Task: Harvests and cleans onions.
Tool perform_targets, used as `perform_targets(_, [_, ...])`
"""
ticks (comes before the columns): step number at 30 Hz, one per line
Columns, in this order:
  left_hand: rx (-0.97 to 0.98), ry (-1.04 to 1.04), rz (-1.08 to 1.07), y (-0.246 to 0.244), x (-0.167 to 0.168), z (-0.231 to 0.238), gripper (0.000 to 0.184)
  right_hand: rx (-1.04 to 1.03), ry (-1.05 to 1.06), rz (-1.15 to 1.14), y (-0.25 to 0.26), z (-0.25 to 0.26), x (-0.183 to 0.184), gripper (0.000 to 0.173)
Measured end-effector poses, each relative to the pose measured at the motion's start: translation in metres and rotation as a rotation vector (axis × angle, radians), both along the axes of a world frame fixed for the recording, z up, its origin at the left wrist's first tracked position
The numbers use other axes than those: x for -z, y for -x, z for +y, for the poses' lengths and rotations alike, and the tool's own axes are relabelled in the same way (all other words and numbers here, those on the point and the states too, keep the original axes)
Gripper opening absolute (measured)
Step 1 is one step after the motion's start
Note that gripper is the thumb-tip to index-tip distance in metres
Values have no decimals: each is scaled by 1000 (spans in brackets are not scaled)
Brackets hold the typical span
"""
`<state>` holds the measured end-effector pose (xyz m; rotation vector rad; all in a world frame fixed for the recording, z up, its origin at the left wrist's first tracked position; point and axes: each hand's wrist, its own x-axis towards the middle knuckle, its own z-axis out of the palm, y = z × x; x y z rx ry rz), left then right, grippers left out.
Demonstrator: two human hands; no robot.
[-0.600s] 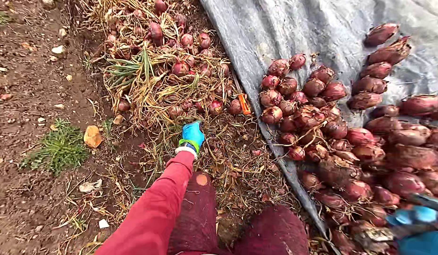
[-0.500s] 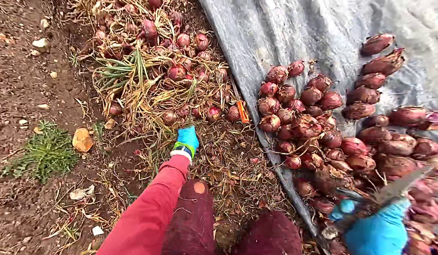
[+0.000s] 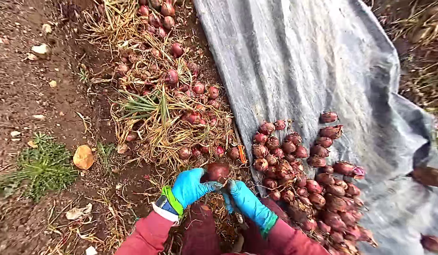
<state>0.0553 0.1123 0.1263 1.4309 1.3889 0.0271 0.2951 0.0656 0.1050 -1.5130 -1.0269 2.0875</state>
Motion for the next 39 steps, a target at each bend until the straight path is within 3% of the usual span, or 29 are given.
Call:
perform_targets(4, [159, -22, -95, 3, -52, 21, 69, -13, -248, -54, 3, 30, -46, 90])
perform_targets(7, [197, -56, 278, 1, -71, 43, 65, -112, -193, -114, -23, 51, -53, 80])
perform_targets(9, [49, -150, 432, -14, -67, 59, 65, -117, -145, -107, -50, 66, -40, 79])
perform_targets(11, [-10, -200, 397, -57, -61, 59, 53, -190, -59, -162, -80, 69, -16, 79])
perform_targets(14, [428, 42, 404, -169, -69, 71, 40, -434, -55, -153, -136, 71, 1, 84])
perform_targets(16, [655, 123, 354, -233, -61, 85, 39, -284, -68, -66, -174, 67, 3, 86])
perform_targets(18, [581, 54, 413, -253, -42, 102, 38, 16, -14, -28, -213, 57, 7, 90])
perform_targets(20, [326, -7, 568, -226, -20, 121, 37, 246, 27, -82, -245, 57, 18, 87])
perform_targets(21, [204, -4, 652, -196, -9, 125, 37, 251, 54, -186, -254, 61, 27, 79])
perform_targets(22, [126, 33, 744, -158, -1, 119, 38, 186, 99, -347, -257, 68, 39, 70])
perform_targets(24, [83, 215, 927, -62, 12, 76, 44, -57, 155, -657, -238, 84, 67, 73])
perform_targets(26, [142, 429, 1143, 31, 9, 6, 84, -199, 109, -793, -201, 95, 105, 77])
perform_targets(28, [78, 553, 1204, 63, -7, -42, 103, -288, 53, -845, -172, 104, 150, 77])
perform_targets(29, [-15, 531, 1141, 63, -11, -51, 99, -316, 30, -850, -161, 109, 172, 74])
perform_targets(31, [-186, 459, 964, 40, -11, -56, 71, -378, 7, -853, -142, 106, 203, 71])
perform_targets(33, [-227, 420, 787, -6, 11, -35, 48, -365, 28, -832, -143, 103, 209, 58])
perform_targets(35, [-78, 398, 668, -48, 45, 2, 48, -337, 117, -761, -163, 90, 195, 60])
perform_targets(37, [80, 424, 559, -78, 76, 32, 57, -334, 201, -738, -189, 50, 167, 73])
perform_targets(39, [80, 436, 426, -92, 105, 37, 60, -350, 230, -778, -208, 12, 129, 75])
